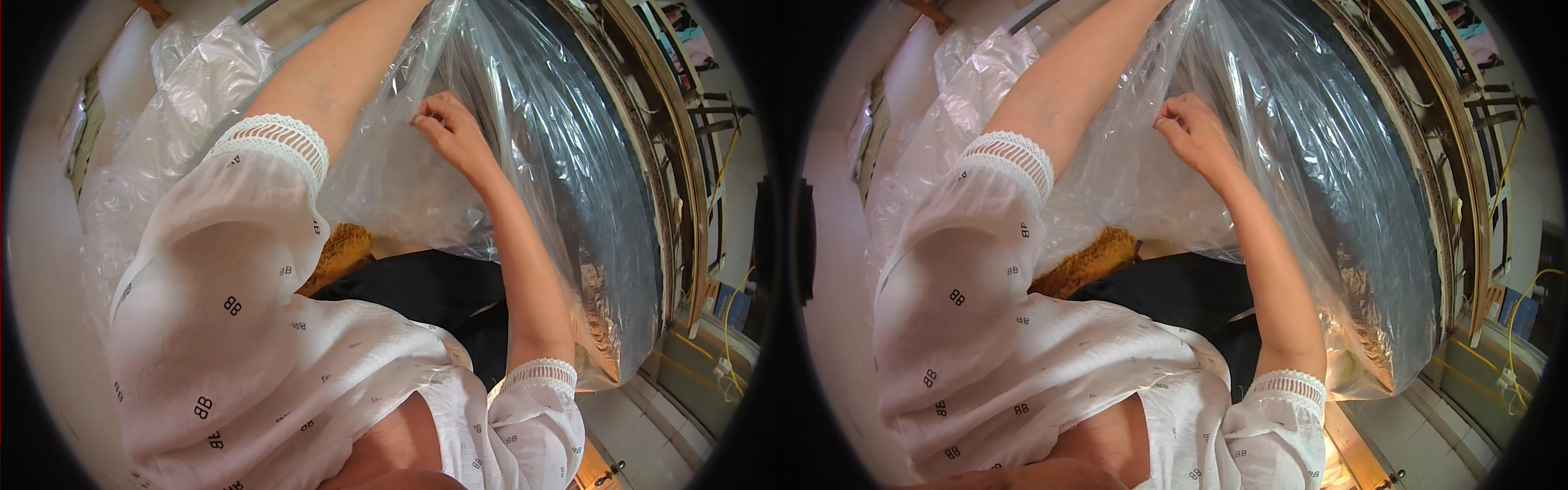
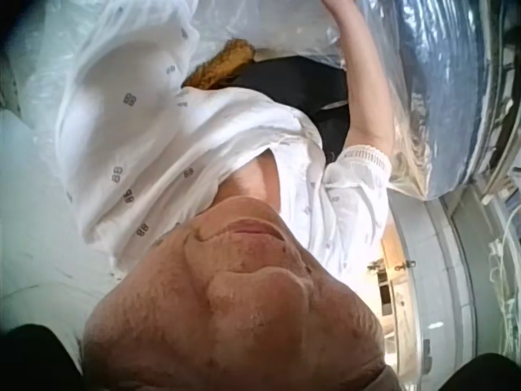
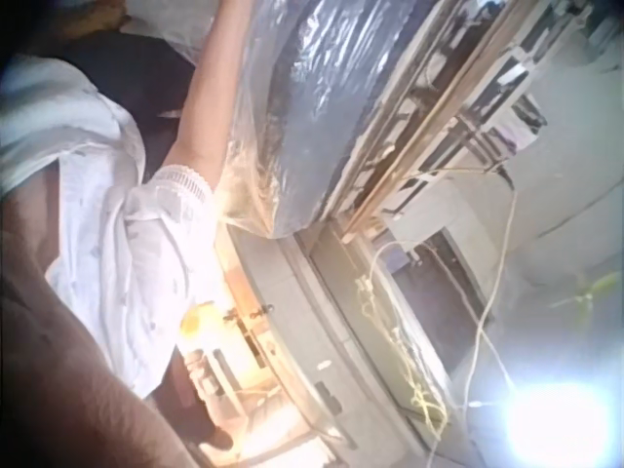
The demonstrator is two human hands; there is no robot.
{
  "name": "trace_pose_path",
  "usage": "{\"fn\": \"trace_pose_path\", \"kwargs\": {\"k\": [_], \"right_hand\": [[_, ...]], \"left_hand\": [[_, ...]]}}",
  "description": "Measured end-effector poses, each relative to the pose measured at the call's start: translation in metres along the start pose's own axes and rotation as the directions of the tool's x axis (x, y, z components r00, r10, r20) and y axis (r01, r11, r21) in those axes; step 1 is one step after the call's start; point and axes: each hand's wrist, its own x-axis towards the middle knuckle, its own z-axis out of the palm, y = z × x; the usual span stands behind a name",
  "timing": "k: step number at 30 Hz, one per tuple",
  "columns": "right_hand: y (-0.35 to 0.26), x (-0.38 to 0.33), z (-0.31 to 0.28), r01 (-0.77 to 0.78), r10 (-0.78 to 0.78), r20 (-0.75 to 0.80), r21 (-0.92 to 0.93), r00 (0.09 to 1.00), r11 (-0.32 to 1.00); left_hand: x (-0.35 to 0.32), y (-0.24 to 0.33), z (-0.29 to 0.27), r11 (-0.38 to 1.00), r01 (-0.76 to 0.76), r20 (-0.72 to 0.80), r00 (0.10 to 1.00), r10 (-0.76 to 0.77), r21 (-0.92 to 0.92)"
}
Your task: The person is seen wrapping foam products with plastic for manufacturing purposes.
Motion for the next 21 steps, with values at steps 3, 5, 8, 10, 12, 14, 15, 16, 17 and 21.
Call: {"fn": "trace_pose_path", "kwargs": {"k": [3,5,8,10,12,14,15,16,17,21], "right_hand": [[0.003,-0.016,-0.008,0.248,-0.235,-0.172,0.061,0.957,0.967],[-0.011,-0.031,-0.015,0.079,-0.049,-0.08,0.445,0.996,0.892],[-0.04,-0.054,-0.039,-0.208,0.089,0.189,0.834,0.978,0.511],[-0.046,-0.069,-0.046,-0.295,0.07,0.289,0.893,0.955,0.341],[-0.049,-0.083,-0.049,-0.272,0.185,0.207,0.84,0.961,0.469],[-0.041,-0.096,-0.047,-0.256,0.191,0.177,0.775,0.966,0.578],[-0.035,-0.101,-0.044,-0.248,0.19,0.161,0.695,0.968,0.675],[-0.031,-0.105,-0.044,-0.238,0.188,0.145,0.603,0.971,0.761],[-0.03,-0.108,-0.048,-0.19,0.136,0.142,0.5,0.98,0.845],[-0.063,-0.117,-0.063,0.161,-0.181,-0.011,0.515,0.983,0.842]], "left_hand": [[0.001,-0.007,0.004,1.0,-0.017,0.025,1.0,0.017,-0.013],[0.004,-0.014,0.001,0.998,-0.059,0.02,0.998,0.059,0.022],[0.008,-0.02,0.0,0.991,-0.121,0.014,0.993,0.12,0.059],[0.007,-0.022,0.001,0.988,-0.141,0.022,0.99,0.14,0.061],[0.007,-0.022,0.002,0.999,-0.042,0.036,0.999,0.041,0.023],[0.006,-0.02,0.005,0.999,-0.042,0.055,0.998,0.041,0.023],[0.007,-0.019,0.005,0.999,-0.039,0.063,0.997,0.037,0.035],[0.007,-0.018,0.006,0.998,-0.036,0.071,0.997,0.033,0.047],[0.005,-0.018,0.007,0.996,0.057,0.092,0.994,-0.051,-0.066],[0.004,-0.013,0.0,0.999,-0.033,0.066,0.997,0.032,0.018]]}}
